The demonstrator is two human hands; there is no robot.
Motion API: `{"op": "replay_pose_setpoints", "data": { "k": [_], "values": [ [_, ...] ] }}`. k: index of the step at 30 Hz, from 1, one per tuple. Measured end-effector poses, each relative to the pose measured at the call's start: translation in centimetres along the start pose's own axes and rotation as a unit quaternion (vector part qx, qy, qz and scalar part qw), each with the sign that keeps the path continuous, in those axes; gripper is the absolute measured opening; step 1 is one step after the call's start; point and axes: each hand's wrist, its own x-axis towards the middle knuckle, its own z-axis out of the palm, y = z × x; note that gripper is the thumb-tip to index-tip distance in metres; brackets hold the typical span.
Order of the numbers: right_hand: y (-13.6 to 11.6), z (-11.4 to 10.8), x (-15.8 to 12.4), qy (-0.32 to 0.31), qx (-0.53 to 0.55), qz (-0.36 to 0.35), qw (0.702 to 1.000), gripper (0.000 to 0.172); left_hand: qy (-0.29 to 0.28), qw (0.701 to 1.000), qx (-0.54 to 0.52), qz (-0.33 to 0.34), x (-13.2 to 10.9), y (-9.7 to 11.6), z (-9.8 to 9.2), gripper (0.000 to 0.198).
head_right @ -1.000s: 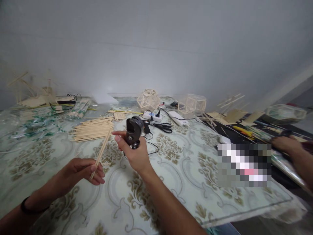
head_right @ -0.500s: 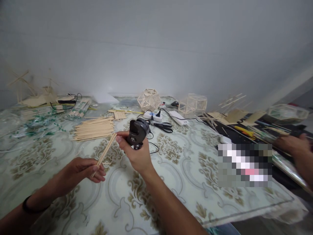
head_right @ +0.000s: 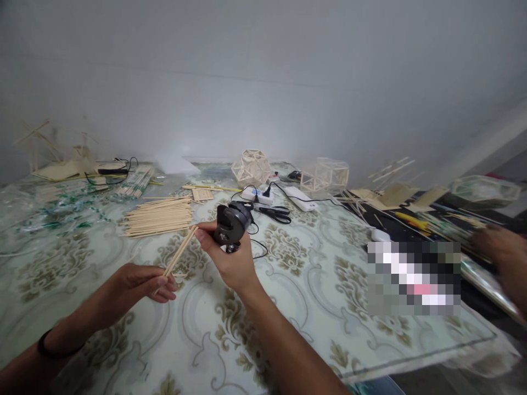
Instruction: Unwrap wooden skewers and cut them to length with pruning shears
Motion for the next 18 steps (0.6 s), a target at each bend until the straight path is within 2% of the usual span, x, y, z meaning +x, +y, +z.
{"op": "replay_pose_setpoints", "data": {
  "k": [18],
  "values": [
    [-0.01,-0.01,-0.05,-0.004,-0.009,-0.017,1.000,0.014,0.028,1.000,0.011,0.009,-0.04,-0.22,0.02,0.039]
  ]
}}
